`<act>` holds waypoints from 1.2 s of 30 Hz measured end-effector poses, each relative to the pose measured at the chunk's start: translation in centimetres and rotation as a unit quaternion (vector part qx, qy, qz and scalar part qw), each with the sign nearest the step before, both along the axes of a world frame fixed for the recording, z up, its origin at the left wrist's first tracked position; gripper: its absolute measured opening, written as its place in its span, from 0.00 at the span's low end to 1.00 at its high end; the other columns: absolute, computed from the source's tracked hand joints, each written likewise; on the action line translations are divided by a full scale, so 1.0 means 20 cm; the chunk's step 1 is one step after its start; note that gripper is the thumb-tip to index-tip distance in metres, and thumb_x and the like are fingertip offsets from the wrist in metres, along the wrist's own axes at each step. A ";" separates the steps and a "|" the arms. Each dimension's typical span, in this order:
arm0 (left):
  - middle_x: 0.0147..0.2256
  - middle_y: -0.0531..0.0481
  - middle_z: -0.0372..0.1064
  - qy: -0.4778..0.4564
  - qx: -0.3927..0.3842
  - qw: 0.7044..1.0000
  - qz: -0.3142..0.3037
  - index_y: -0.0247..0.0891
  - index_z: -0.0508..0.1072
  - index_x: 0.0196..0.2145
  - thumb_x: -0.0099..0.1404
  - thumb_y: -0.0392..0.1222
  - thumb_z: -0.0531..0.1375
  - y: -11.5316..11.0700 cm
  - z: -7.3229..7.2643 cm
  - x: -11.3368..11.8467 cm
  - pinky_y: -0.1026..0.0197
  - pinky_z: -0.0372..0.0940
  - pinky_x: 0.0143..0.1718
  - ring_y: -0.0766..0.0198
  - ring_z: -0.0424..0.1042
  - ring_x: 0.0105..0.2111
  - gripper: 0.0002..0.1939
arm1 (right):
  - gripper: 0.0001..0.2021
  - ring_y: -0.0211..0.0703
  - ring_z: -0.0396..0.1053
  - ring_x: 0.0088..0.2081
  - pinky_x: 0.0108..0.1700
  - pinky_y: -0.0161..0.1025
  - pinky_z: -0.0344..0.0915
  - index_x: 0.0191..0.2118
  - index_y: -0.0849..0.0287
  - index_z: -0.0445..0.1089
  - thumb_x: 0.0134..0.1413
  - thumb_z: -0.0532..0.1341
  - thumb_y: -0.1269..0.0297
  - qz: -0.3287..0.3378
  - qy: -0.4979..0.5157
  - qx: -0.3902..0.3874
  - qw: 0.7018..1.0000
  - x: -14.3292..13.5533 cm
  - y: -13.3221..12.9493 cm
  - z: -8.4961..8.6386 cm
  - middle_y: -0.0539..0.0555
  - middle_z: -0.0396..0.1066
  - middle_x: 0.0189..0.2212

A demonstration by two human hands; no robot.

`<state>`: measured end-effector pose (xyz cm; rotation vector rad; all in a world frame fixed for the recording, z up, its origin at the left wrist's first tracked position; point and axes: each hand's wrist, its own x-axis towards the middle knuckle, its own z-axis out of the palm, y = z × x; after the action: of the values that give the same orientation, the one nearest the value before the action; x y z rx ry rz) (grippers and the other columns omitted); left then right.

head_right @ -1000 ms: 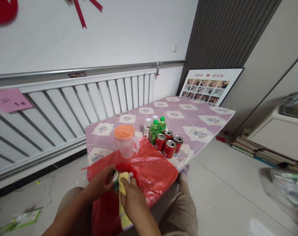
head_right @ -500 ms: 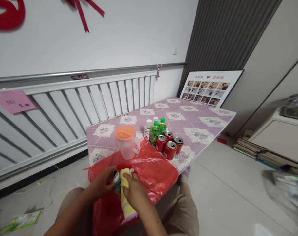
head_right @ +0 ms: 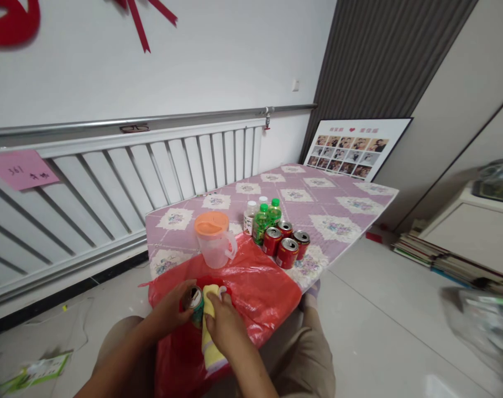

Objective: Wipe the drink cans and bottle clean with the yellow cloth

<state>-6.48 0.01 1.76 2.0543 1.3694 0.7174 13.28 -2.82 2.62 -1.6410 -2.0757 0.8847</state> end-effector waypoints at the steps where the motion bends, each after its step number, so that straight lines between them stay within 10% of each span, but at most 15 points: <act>1: 0.55 0.40 0.67 -0.003 -0.001 1.000 -0.003 0.38 0.63 0.55 0.48 0.29 0.57 0.00 0.00 0.00 0.48 0.62 0.58 0.52 0.67 0.55 0.34 | 0.27 0.52 0.60 0.61 0.57 0.42 0.59 0.62 0.57 0.60 0.55 0.56 0.70 -0.001 -0.002 -0.008 1.000 0.00 -0.02 0.00 0.66 0.58 0.61; 10: 0.54 0.43 0.68 -0.024 0.004 1.000 0.001 0.41 0.64 0.55 0.48 0.30 0.58 0.00 -0.01 -0.01 0.47 0.62 0.58 0.51 0.68 0.54 0.34 | 0.28 0.50 0.56 0.64 0.62 0.41 0.55 0.62 0.56 0.61 0.54 0.56 0.73 0.031 0.011 -0.030 0.999 0.01 -0.17 0.05 0.64 0.60 0.61; 25: 0.55 0.41 0.68 -0.007 0.010 1.000 -0.003 0.39 0.64 0.55 0.48 0.29 0.58 0.01 -0.03 -0.01 0.47 0.62 0.58 0.51 0.68 0.54 0.34 | 0.26 0.48 0.62 0.60 0.58 0.39 0.58 0.61 0.59 0.62 0.55 0.57 0.69 -0.010 0.016 0.009 1.000 0.00 0.04 0.00 0.63 0.61 0.59; 36: 0.54 0.42 0.68 -0.015 0.010 1.000 0.005 0.41 0.64 0.54 0.46 0.28 0.58 0.00 -0.02 -0.01 0.46 0.61 0.59 0.51 0.67 0.55 0.35 | 0.26 0.52 0.60 0.61 0.56 0.42 0.61 0.61 0.56 0.61 0.55 0.56 0.70 -0.005 -0.005 -0.006 1.000 -0.01 -0.06 0.02 0.64 0.59 0.60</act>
<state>-6.63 0.03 1.29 2.0449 1.3633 0.7650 13.11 -4.11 3.04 -1.6629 -2.0718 0.8895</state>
